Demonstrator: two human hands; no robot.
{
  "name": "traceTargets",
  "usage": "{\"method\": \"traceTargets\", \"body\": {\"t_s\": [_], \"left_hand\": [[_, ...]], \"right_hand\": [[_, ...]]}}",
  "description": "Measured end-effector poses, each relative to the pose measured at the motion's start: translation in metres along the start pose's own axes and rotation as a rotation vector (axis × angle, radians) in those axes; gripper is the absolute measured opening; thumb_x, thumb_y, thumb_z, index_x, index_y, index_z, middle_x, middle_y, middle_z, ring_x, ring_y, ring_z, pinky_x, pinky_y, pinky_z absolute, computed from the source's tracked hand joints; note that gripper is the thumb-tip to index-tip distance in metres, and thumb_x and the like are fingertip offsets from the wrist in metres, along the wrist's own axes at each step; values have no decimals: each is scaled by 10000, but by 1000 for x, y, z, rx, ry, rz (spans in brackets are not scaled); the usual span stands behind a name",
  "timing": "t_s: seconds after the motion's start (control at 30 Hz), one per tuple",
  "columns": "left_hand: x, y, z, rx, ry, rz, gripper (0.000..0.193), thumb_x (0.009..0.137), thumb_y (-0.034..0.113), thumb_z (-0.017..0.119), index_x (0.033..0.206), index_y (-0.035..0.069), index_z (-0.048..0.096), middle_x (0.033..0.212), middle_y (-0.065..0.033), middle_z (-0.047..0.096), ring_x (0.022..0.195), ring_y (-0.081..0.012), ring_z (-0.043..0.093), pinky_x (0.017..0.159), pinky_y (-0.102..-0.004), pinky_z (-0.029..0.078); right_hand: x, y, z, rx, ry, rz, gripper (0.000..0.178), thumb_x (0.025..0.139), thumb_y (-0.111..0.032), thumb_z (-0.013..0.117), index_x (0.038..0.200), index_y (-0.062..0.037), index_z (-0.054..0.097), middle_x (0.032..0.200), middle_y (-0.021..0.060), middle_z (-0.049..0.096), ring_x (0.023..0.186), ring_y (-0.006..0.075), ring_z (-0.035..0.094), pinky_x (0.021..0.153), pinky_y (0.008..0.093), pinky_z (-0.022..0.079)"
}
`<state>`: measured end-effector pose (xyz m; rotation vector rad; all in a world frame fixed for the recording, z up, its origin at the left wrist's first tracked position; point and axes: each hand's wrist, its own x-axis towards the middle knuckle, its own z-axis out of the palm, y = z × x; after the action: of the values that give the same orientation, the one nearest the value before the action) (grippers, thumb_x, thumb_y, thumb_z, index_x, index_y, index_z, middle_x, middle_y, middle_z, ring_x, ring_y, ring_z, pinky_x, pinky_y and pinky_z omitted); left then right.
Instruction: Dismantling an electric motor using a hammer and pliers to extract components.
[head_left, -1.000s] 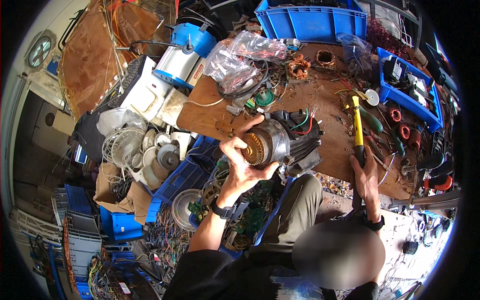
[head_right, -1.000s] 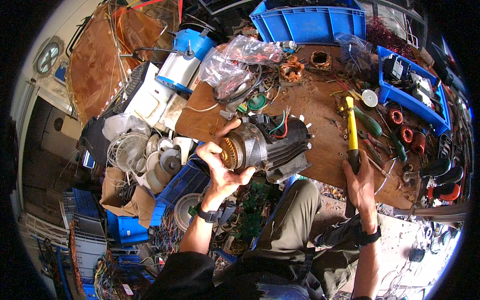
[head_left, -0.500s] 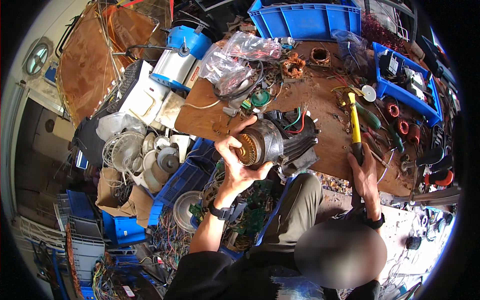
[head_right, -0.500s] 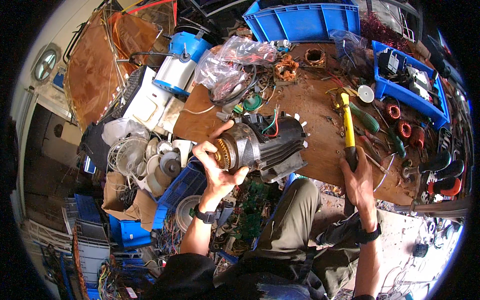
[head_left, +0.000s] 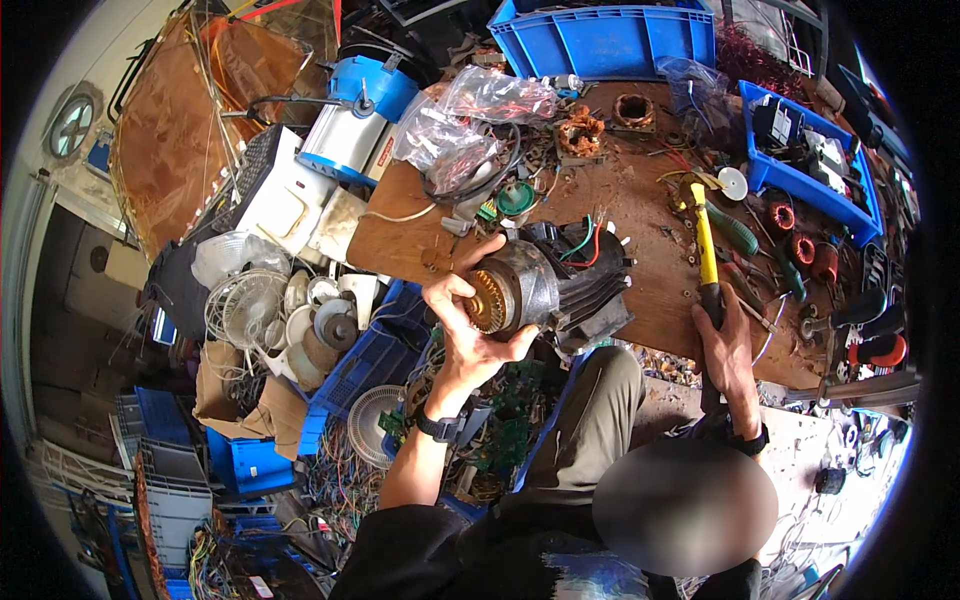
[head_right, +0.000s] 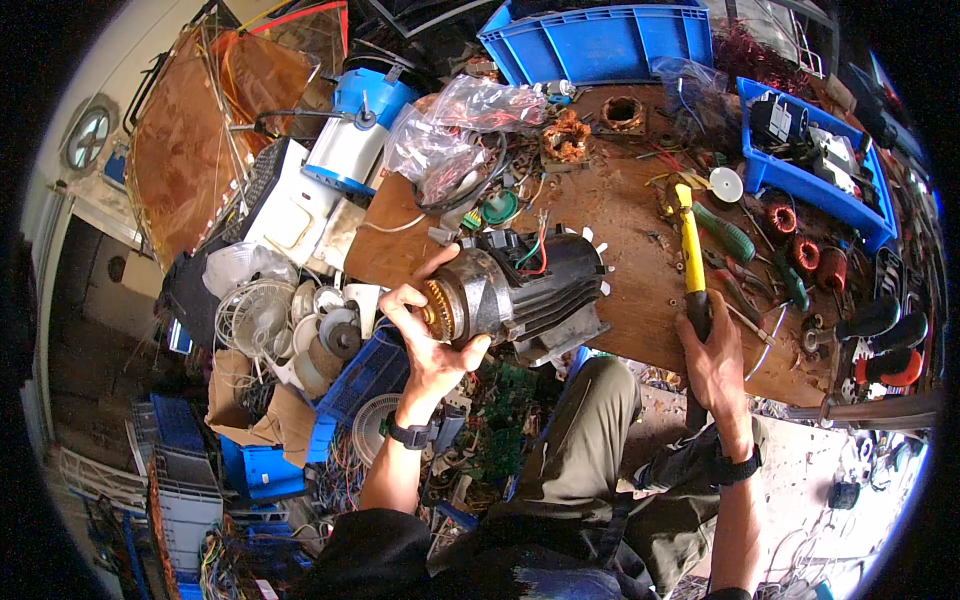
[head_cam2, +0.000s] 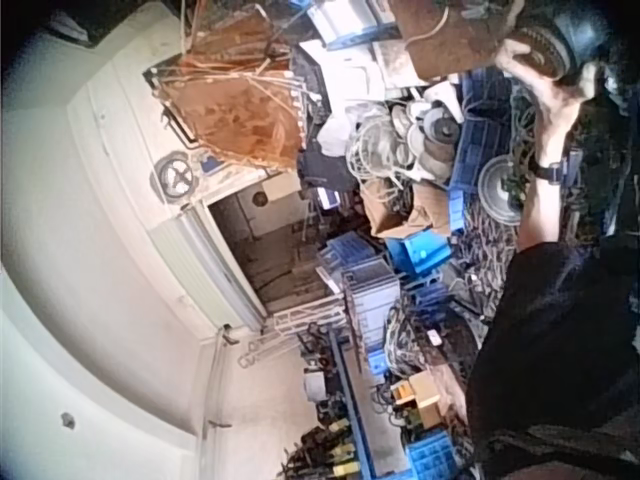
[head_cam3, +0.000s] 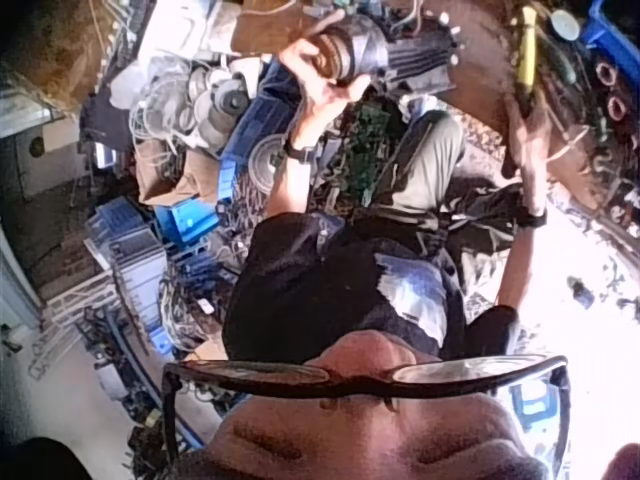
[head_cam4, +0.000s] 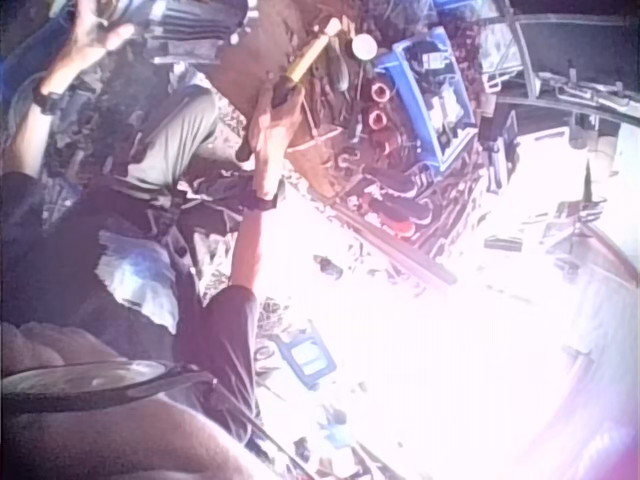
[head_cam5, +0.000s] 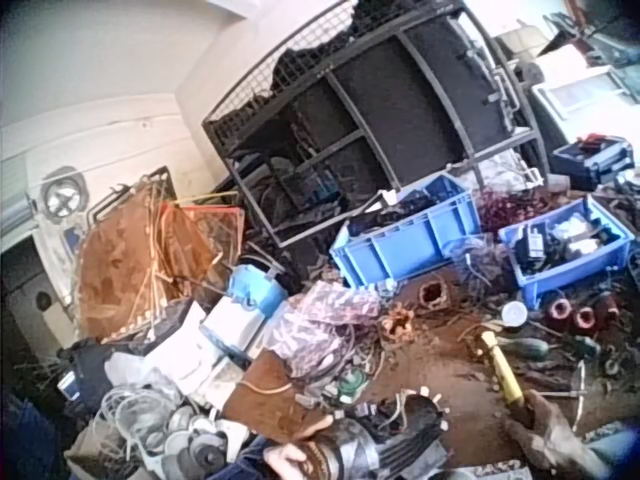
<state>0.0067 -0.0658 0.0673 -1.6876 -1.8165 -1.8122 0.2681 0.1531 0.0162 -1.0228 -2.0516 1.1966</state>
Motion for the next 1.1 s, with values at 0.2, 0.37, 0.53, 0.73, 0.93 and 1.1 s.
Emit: {"method": "traceTargets", "body": {"t_s": [0.2, 0.37, 0.53, 0.73, 0.93, 1.1], "left_hand": [[3, 1, 2, -18, -10, 43, 869, 713, 186, 901, 1289, 164, 251, 1488, -274, 460, 1314, -377, 524, 1095, -497, 451], [2, 2, -1, 6, -40, -12, 935, 744, 306, 913, 1379, 187, 237, 1511, -254, 429, 1278, -337, 545, 1066, -453, 490], [3, 3, -2, 29, -13, -23, 935, 756, 412, 918, 1379, 169, 264, 1507, -260, 436, 1284, -335, 545, 1069, -444, 480], [5, 7, 0, 14, -27, -42, 918, 741, 316, 919, 1381, 172, 278, 1532, -246, 422, 1318, -346, 514, 1103, -471, 459], [4, 6, 0, -4, -16, -56, 922, 750, 344, 914, 1390, 173, 272, 1536, -236, 410, 1287, -325, 534, 1082, -448, 483], [6, 5, 0, 3, 8, -82, 975, 742, 421, 924, 1413, 169, 264, 1541, -227, 403, 1281, -319, 534, 1080, -433, 485]], "right_hand": [[1, 2, -1, 7, -9, -5, 363, 974, -258, 646, 1205, 6, 553, 896, 199, 609, 816, 360, 572, 772, 446, 466], [0, -1, -5, -2, -84, 100, 522, 973, -302, 654, 1346, 38, 522, 1135, 217, 640, 1030, 327, 608, 958, 403, 470], [0, 3, 0, -14, 19, -61, 388, 971, -242, 640, 1242, 14, 532, 928, 250, 614, 853, 405, 607, 801, 454, 484], [0, 0, -4, 19, -1, -20, 404, 957, -239, 651, 1243, 19, 530, 858, 264, 607, 807, 430, 616, 741, 466, 477], [1, -1, -6, 60, -25, -3, 402, 951, -227, 648, 1244, 22, 529, 820, 278, 601, 794, 464, 616, 721, 479, 474], [2, -3, -8, 79, -52, 56, 388, 952, -235, 657, 1214, 22, 530, 839, 288, 611, 831, 486, 624, 726, 493, 473]]}}
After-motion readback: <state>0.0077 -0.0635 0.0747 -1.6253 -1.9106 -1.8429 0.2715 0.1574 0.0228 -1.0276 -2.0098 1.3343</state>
